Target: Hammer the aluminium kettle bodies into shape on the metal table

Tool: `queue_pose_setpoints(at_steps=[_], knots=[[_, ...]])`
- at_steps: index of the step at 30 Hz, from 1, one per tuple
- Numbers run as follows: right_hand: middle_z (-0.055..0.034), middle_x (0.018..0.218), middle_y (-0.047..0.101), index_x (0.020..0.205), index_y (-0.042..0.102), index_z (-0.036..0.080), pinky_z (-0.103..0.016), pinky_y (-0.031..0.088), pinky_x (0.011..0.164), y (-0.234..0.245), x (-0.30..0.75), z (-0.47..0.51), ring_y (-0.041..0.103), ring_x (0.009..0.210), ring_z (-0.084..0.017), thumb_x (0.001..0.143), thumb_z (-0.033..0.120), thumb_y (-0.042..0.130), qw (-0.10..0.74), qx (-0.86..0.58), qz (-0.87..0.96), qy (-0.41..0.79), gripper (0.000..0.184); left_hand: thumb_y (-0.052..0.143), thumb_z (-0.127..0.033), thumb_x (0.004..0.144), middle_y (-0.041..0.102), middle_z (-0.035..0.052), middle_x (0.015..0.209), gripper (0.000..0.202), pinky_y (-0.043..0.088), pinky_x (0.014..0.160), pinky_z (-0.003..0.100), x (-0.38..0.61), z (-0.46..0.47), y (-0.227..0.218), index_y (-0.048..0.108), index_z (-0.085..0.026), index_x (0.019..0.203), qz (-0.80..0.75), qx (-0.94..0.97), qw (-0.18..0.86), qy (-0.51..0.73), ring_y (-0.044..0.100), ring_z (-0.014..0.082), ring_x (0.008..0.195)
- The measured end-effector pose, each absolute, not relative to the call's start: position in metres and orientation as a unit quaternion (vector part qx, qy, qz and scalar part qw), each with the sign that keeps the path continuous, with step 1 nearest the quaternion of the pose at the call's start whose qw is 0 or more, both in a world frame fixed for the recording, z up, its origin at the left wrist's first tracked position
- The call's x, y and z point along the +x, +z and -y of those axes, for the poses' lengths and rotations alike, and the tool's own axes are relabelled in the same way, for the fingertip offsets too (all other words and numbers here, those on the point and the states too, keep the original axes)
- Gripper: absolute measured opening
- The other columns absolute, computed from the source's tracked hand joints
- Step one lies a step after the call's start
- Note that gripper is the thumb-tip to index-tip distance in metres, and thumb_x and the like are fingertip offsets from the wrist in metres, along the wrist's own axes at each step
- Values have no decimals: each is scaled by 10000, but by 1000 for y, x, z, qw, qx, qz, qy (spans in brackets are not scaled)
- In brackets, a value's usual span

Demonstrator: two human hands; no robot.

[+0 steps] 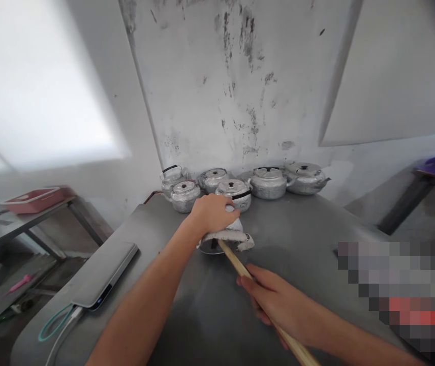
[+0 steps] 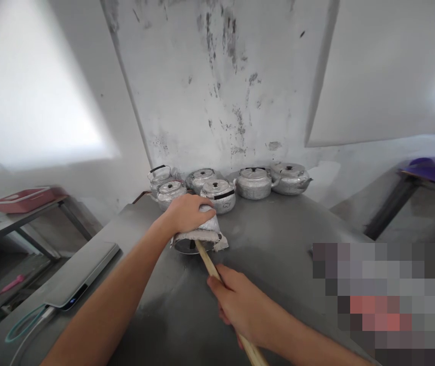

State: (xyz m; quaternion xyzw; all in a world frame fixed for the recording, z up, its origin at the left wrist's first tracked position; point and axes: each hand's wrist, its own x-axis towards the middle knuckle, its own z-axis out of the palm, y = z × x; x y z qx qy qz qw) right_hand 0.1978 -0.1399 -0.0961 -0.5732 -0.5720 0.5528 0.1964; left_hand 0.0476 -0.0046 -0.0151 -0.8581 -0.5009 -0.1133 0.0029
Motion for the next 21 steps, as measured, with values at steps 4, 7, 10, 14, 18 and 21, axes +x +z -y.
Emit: queue_pose_setpoints(at_steps=[4,7,10,14,18,21], knots=[[61,627,398,903,453,231,-157,339,323,-98,197,141,371,479,-99,1057,397,330,245,-565,575,539,258,490,-524,916,765,59,1123,423,528,942,443,47,4,-16,766,-304,1149,500,-858,3,-117,683,332,1069],[59,632,405,937,461,235,-161,336,328,-95,198,144,397,494,-109,1055,419,334,212,-578,568,547,253,489,-519,919,764,59,1130,422,526,948,433,47,4,-16,764,-300,1154,498,-859,2,-115,681,326,1073],[66,622,369,890,451,232,-149,321,340,-94,198,146,391,500,-101,1051,419,352,222,-568,566,554,266,478,-518,920,765,55,1122,422,526,938,439,47,5,-16,764,-303,1144,499,-859,3,-114,681,330,1071],[69,614,369,882,447,230,-154,311,325,-99,200,142,375,473,-95,1055,424,334,231,-563,574,547,284,468,-528,920,759,59,1141,439,526,931,437,47,5,-15,757,-303,1162,501,-859,3,-109,680,330,1077],[57,619,410,902,473,219,-154,335,330,-106,202,137,435,483,-102,1055,375,351,210,-562,596,534,251,479,-527,916,762,60,1132,436,528,931,433,47,4,-15,759,-297,1158,502,-858,-1,-110,682,329,1070],[66,611,405,911,470,224,-164,346,316,-106,201,138,390,454,-94,1061,413,340,223,-560,596,530,273,495,-524,912,769,59,1112,420,525,939,431,47,4,-16,769,-298,1137,499,-858,2,-120,683,330,1070]])
